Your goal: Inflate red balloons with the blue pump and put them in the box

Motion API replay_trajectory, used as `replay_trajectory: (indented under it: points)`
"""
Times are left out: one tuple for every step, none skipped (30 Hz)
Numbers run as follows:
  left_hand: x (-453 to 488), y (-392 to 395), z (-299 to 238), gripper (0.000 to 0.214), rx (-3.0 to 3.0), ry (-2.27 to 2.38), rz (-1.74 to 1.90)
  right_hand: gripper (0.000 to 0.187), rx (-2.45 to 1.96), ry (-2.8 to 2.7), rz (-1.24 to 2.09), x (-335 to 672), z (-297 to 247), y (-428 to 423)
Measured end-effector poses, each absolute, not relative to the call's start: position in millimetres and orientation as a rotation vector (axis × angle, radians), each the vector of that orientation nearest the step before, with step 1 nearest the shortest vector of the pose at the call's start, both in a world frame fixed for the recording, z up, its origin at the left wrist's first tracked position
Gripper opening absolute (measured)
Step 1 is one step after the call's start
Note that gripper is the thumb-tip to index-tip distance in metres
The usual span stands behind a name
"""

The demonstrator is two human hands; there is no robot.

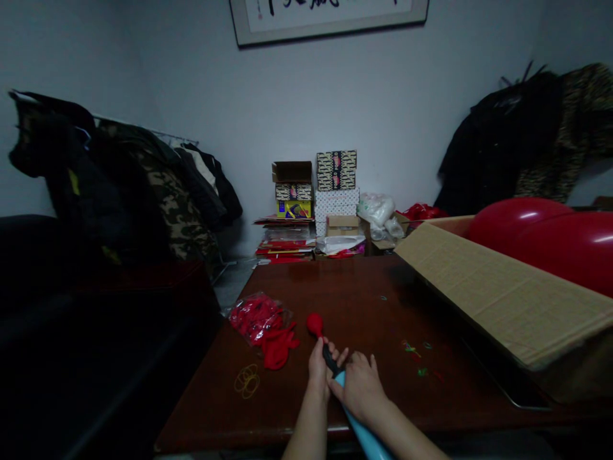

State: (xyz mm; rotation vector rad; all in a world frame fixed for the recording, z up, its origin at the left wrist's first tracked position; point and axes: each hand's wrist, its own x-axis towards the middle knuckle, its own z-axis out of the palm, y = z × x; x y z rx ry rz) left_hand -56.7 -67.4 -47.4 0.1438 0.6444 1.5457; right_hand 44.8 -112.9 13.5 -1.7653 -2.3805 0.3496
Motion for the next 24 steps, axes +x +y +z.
replay_trajectory:
  points:
    - [-56.6,-67.4,-47.6,0.016,0.149,0.64,1.557,0.057,-1.77,-2.376,0.345,46.3,11.2,-115.7]
    - [-56.5,-67.5,-48.0,0.016,0.153,0.635,1.57,0.058,-1.774,-2.376,0.343,48.5,8.9,-119.1]
    - [-56.2,-67.8,-48.4,0.016,0.159,0.628,1.582,0.057,-1.775,-2.378,0.342,51.3,6.9,-123.0]
    - [-55.7,-68.3,-48.4,0.016,0.165,0.625,1.591,0.055,-1.773,-2.382,0.344,54.3,5.6,-127.1]
    - [-55.2,-68.8,-48.1,0.016,0.17,0.626,1.598,0.053,-1.769,-2.389,0.349,57.2,5.3,-131.5]
    - [-54.7,-69.5,-47.4,0.016,0.172,0.63,1.603,0.051,-1.765,-2.399,0.357,60.0,6.2,-136.2]
    - [-54.1,-70.3,-46.3,0.017,0.172,0.636,1.607,0.049,-1.762,-2.413,0.366,62.6,8.1,-141.1]
    - [-53.7,-71.2,-44.9,0.017,0.168,0.644,1.611,0.049,-1.768,-2.424,0.368,65.2,10.9,-146.2]
    - [-53.4,-72.1,-43.4,0.017,0.16,0.651,1.615,0.05,-1.782,-2.438,0.367,68.2,14.1,-151.5]
    - [-53.2,-73.0,-42.0,0.017,0.151,0.655,1.62,0.052,-1.793,-2.457,0.367,71.7,17.0,-157.0]
    - [-53.1,-73.8,-40.7,0.017,0.143,0.656,1.623,0.053,-1.797,-2.478,0.366,76.1,19.1,-162.4]
    - [-53.0,-74.5,-39.6,0.018,0.137,0.654,1.623,0.054,-1.793,-2.501,0.372,81.4,19.9,-167.6]
    - [-53.1,-74.9,-38.9,0.018,0.13,0.653,1.622,0.055,-1.786,-2.524,0.392,87.5,19.0,-172.3]
    - [-53.1,-75.0,-38.3,0.018,0.123,0.651,1.622,0.055,-1.777,-2.549,0.429,94.3,16.3,-176.5]
    - [-53.2,-74.8,-38.0,0.018,0.114,0.649,1.622,0.056,-1.766,-2.57,0.477,101.4,12.1,-180.1]
    - [-53.2,-74.2,-37.8,0.019,0.104,0.647,1.621,0.056,-1.762,-2.58,0.525,108.4,7.0,-183.0]
    - [-53.1,-73.5,-37.6,0.019,0.091,0.645,1.619,0.054,-1.763,-2.58,0.566,114.9,1.7,-185.2]
    - [-53.0,-72.5,-37.4,0.019,0.074,0.643,1.617,0.053,-1.763,-2.572,0.594,120.4,-2.9,-186.8]
    - [-52.8,-71.5,-37.1,0.019,0.056,0.643,1.616,0.052,-1.757,-2.561,0.601,124.8,-6.2,-187.8]
    - [-52.6,-70.5,-36.8,0.018,0.039,0.645,1.614,0.052,-1.746,-2.549,0.593,127.7,-7.6,-188.4]
    - [-52.3,-69.7,-36.5,0.018,0.025,0.648,1.613,0.052,-1.732,-2.54,0.578,128.9,-6.9,-188.5]
    - [-52.0,-69.1,-36.3,0.018,0.019,0.653,1.61,0.052,-1.716,-2.537,0.567,128.6,-4.4,-188.1]
    - [-51.7,-68.7,-36.2,0.017,0.022,0.659,1.605,0.052,-1.701,-2.534,0.559,126.8,-0.3,-187.4]
    - [-51.4,-68.6,-36.3,0.017,0.032,0.664,1.596,0.052,-1.693,-2.53,0.554,123.6,4.7,-186.1]
